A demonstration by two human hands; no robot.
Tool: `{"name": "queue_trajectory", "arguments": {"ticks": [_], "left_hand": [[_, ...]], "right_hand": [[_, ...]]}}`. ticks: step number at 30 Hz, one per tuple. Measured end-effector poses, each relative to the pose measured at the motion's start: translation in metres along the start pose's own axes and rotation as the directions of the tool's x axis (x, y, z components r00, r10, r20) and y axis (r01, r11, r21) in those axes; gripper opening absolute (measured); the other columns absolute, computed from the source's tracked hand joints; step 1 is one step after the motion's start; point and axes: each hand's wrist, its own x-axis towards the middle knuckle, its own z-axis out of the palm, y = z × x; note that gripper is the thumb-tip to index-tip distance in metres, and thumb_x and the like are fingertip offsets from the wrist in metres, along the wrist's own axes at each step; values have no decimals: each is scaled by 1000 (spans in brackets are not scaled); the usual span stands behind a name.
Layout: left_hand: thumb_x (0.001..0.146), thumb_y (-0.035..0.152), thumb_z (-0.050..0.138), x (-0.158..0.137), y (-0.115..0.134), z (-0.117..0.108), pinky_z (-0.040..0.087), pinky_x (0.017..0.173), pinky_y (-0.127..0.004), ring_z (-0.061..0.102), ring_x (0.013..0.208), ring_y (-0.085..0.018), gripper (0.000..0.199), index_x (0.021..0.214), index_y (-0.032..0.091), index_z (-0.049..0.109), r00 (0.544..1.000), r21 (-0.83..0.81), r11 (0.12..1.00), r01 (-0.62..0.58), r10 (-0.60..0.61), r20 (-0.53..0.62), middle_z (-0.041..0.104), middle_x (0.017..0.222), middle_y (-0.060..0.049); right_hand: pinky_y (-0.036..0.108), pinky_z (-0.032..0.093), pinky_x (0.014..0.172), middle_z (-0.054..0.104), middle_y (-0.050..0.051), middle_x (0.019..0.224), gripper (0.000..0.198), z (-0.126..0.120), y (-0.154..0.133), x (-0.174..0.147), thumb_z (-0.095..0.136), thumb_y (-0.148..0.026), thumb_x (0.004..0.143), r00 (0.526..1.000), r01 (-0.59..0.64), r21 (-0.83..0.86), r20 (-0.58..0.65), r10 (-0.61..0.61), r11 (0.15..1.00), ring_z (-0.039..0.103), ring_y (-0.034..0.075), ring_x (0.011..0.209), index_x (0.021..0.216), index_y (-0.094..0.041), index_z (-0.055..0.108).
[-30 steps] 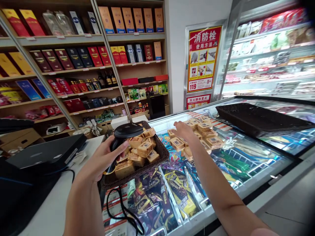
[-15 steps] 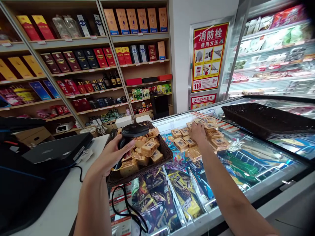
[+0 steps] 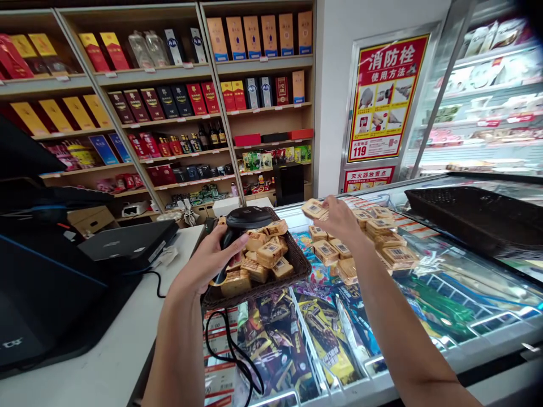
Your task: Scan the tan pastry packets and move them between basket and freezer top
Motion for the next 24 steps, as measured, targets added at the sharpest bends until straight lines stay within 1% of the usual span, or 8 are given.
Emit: {"name": "queue_trajectory", "arguments": {"ticks": [2, 4, 6, 8, 13, 17, 21, 24], "left_hand": [[80, 61, 69, -1, 2, 2, 34, 49, -22, 50, 54, -12, 44, 94, 22, 53, 1000, -3, 1000, 21, -21, 13, 55, 64, 4], [81, 61, 67, -2, 3, 3, 32, 48, -21, 48, 53, -11, 44, 94, 22, 52, 999, -2, 1000, 23, -23, 22, 54, 63, 4], [81, 61, 67, -3, 4, 4, 32, 49, -21, 48, 54, -11, 44, 95, 21, 53, 1000, 1, 1000, 2, -2, 24, 54, 65, 4], [81, 60, 67, -4, 5, 5, 33, 51, -22, 48, 56, -11, 45, 99, 21, 54, 999, 8, 1000, -22, 22, 24, 53, 67, 5], [81, 56, 70, -5, 6, 8, 37, 55, -23, 49, 58, -12, 44, 105, 21, 57, 998, 3, 999, -53, 53, 35, 51, 67, 5], [81, 58, 69, -4, 3, 9, 36, 52, -22, 49, 56, -11, 43, 97, 21, 55, 998, -6, 999, -52, 52, 43, 53, 66, 5], [79, 60, 70, -1, 0, 3, 35, 49, -22, 49, 53, -11, 45, 94, 21, 54, 1000, -6, 1000, -16, 16, 7, 57, 66, 3], [75, 62, 73, -2, -1, -5, 37, 51, -23, 52, 55, -12, 47, 89, 21, 54, 998, -18, 1000, -16, 14, -64, 56, 63, 4]], "right_hand": [[32, 44, 77, 62, 9, 107, 40, -10, -26, -10, 68, -32, 74, 988, 151, 68, 30, -154, 986, 59, 27, 100, 107, -22, 48], [31, 43, 75, 61, 7, 105, 38, -14, -45, -20, 67, -31, 74, 962, 262, 118, 50, -269, 958, 59, 25, 97, 104, -23, 47], [30, 43, 74, 61, 7, 104, 37, -16, -56, -27, 66, -31, 74, 941, 324, 136, 56, -334, 936, 58, 26, 97, 104, -24, 46], [31, 43, 74, 61, 7, 106, 37, -16, -62, -31, 66, -31, 74, 930, 352, 133, 58, -362, 926, 58, 26, 100, 104, -24, 46], [31, 43, 73, 61, 9, 109, 37, -15, -67, -33, 65, -28, 74, 923, 368, 99, 83, -376, 924, 57, 27, 103, 106, -23, 46], [32, 43, 73, 60, 9, 109, 36, -17, -67, -34, 66, -31, 76, 932, 342, 61, 100, -347, 938, 57, 27, 104, 106, -23, 48], [32, 43, 74, 61, 9, 102, 37, -19, -65, -34, 69, -38, 75, 953, 278, 0, 123, -276, 960, 57, 28, 101, 104, -24, 50], [32, 43, 75, 62, 7, 99, 34, -14, -69, -35, 68, -37, 76, 959, 254, 72, 116, -261, 965, 59, 26, 96, 102, -23, 51]]}}
